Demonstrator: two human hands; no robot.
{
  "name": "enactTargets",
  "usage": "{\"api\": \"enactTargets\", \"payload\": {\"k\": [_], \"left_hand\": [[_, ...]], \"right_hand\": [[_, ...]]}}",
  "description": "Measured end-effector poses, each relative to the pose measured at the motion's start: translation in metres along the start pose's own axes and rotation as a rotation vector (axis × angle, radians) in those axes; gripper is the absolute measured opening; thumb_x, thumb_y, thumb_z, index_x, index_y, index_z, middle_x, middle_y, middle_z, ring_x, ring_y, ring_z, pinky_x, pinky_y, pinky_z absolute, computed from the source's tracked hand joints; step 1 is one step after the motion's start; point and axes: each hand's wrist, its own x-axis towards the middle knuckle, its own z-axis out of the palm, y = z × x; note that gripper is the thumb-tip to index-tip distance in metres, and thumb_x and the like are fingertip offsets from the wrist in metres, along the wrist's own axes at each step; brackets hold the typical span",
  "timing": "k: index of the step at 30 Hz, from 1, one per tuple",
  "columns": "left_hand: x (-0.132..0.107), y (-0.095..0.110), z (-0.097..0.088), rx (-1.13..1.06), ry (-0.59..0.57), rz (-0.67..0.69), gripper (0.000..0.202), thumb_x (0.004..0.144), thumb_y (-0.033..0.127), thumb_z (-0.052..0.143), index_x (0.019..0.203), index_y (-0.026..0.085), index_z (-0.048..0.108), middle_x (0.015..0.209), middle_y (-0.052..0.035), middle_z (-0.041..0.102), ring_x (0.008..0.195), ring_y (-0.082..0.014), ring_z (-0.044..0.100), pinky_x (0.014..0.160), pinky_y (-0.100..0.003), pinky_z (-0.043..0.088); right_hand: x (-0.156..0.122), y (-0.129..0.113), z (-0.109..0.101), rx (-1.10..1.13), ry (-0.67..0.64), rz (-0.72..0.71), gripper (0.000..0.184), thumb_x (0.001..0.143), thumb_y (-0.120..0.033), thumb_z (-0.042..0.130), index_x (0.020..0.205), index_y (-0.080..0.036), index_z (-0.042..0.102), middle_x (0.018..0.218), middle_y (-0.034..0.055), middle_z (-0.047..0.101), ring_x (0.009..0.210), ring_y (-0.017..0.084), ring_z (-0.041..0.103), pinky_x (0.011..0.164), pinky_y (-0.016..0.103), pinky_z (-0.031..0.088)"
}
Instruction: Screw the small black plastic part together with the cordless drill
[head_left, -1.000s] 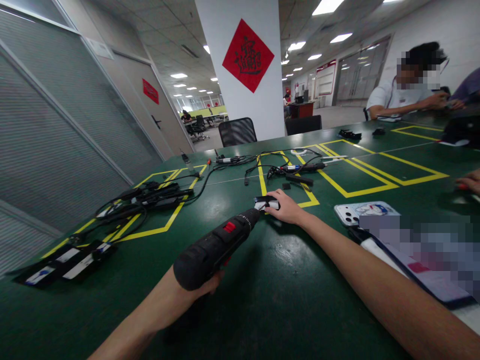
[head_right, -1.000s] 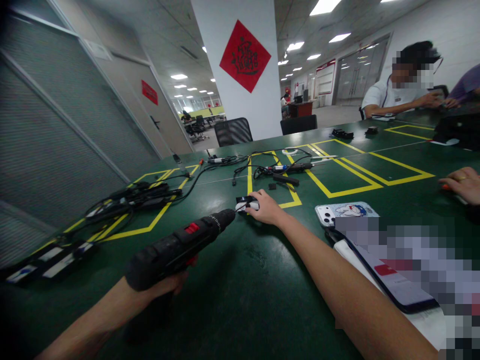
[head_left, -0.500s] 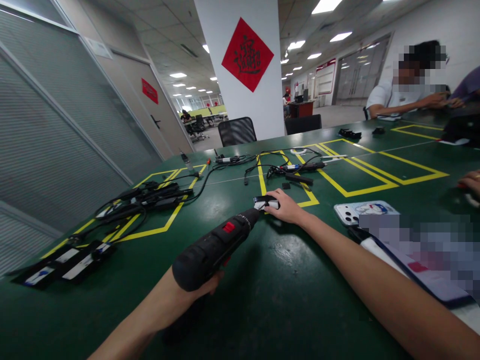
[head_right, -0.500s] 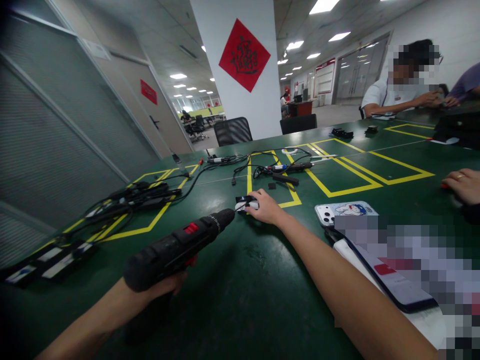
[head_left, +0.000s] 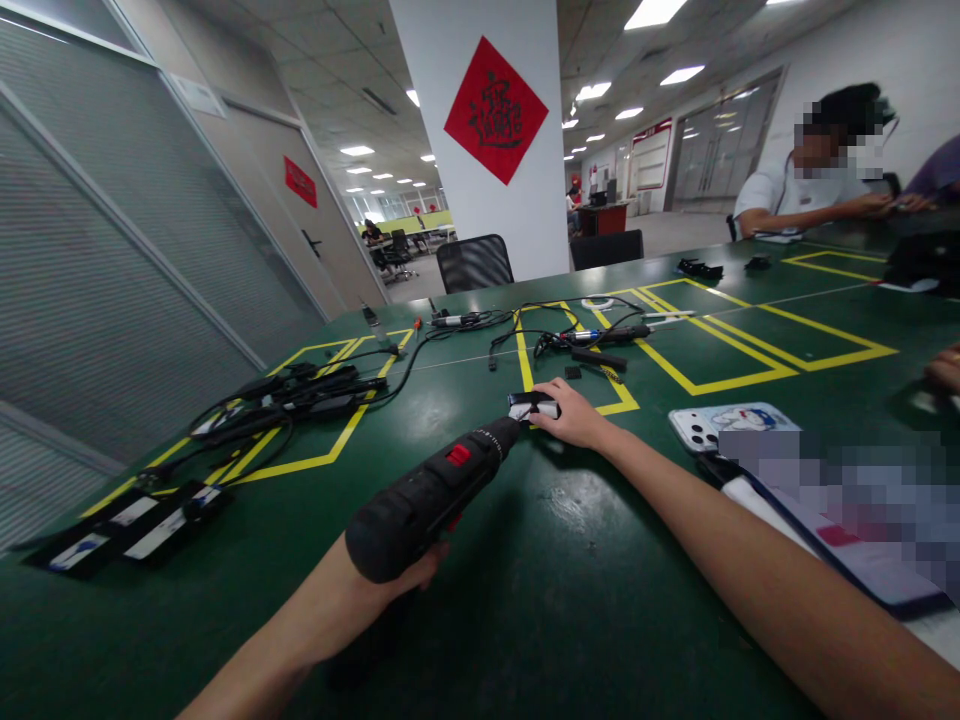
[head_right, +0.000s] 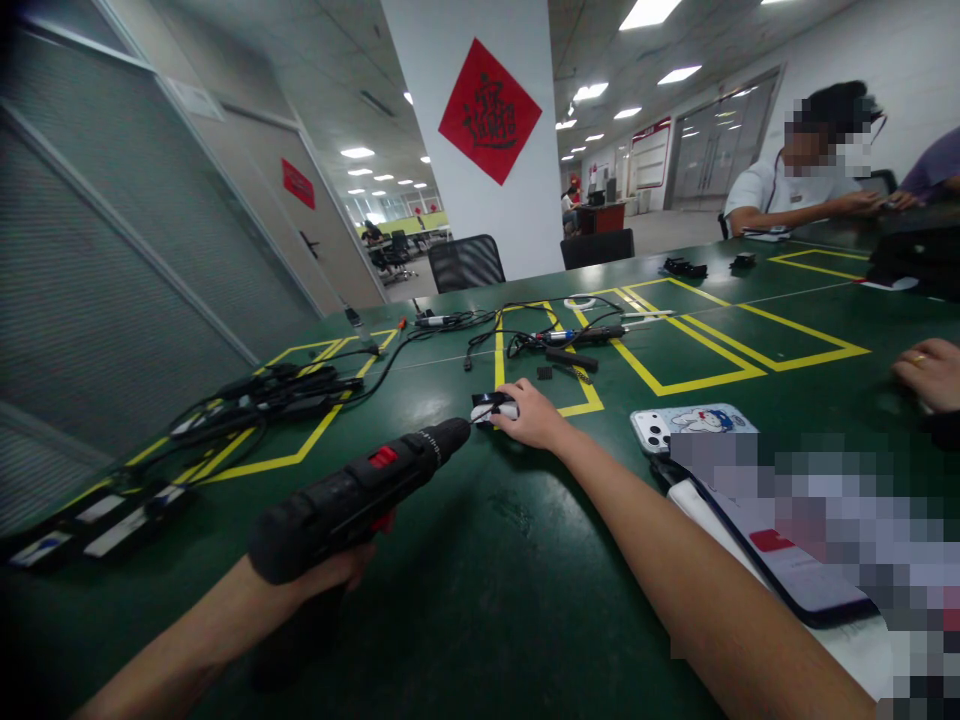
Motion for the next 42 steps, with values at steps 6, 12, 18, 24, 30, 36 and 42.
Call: {"api": "enactTargets", "payload": {"k": [6,12,18,24,30,36,42], "left_hand": [[0.001,-0.015,0.0,-0.013,0.033,-0.048,0.026,0.078,0.033,0.058,0.097,0.016,0.053,0.069,0.0007,0.057,0.063,-0.0163,0.052,0.062,-0.03,0.044],[0.001,-0.018,-0.001,0.003,0.005,-0.057,0.027,0.08,0.035,0.058,0.097,0.015,0.055,0.068,0.0013,0.057,0.064,-0.0162,0.05,0.062,-0.03,0.043],[0.0,-0.014,-0.002,-0.012,0.005,-0.05,0.036,0.081,0.034,0.058,0.111,0.016,0.051,0.082,-0.0043,0.062,0.072,-0.0199,0.055,0.067,-0.034,0.045],[-0.001,-0.013,-0.002,-0.018,-0.026,-0.064,0.03,0.081,0.039,0.059,0.101,0.017,0.055,0.071,-0.0005,0.057,0.067,-0.0187,0.052,0.064,-0.032,0.044],[0.0,-0.016,-0.001,-0.004,-0.008,-0.06,0.028,0.081,0.037,0.057,0.097,0.015,0.054,0.069,-0.0002,0.056,0.066,-0.0181,0.051,0.064,-0.031,0.043],[0.0,-0.004,0.0,-0.071,-0.021,-0.015,0.049,0.08,0.025,0.055,0.125,0.019,0.036,0.083,-0.0022,0.058,0.063,-0.0153,0.05,0.061,-0.03,0.043],[0.001,-0.012,0.0,-0.032,0.014,-0.057,0.031,0.078,0.032,0.06,0.103,0.015,0.052,0.071,-0.0009,0.057,0.064,-0.0176,0.051,0.063,-0.032,0.044]], "right_hand": [[0.0,-0.001,0.0,-0.006,-0.005,0.01,0.048,0.078,-0.039,0.062,0.121,-0.019,0.052,0.108,0.0073,0.05,0.097,0.019,0.055,0.091,0.033,0.041],[-0.001,-0.003,-0.001,-0.001,-0.007,0.012,0.047,0.079,-0.039,0.061,0.121,-0.019,0.052,0.109,0.0074,0.05,0.097,0.019,0.055,0.091,0.033,0.041],[0.0,-0.002,-0.001,0.008,-0.006,0.017,0.047,0.079,-0.039,0.062,0.12,-0.019,0.053,0.11,0.0078,0.049,0.097,0.019,0.055,0.091,0.033,0.041],[0.0,-0.002,-0.001,0.002,-0.011,0.019,0.048,0.078,-0.039,0.063,0.121,-0.02,0.052,0.108,0.0074,0.05,0.097,0.019,0.055,0.09,0.033,0.041],[0.0,-0.003,-0.002,0.018,-0.009,0.017,0.047,0.078,-0.037,0.063,0.12,-0.019,0.053,0.108,0.0072,0.05,0.097,0.019,0.055,0.091,0.033,0.041],[0.0,-0.002,-0.001,0.004,-0.005,0.009,0.048,0.079,-0.038,0.062,0.121,-0.018,0.052,0.109,0.0076,0.05,0.098,0.019,0.055,0.091,0.033,0.041],[-0.001,-0.002,-0.001,0.004,-0.005,0.009,0.048,0.079,-0.039,0.062,0.121,-0.019,0.052,0.109,0.0077,0.05,0.098,0.019,0.055,0.092,0.033,0.041]]}}
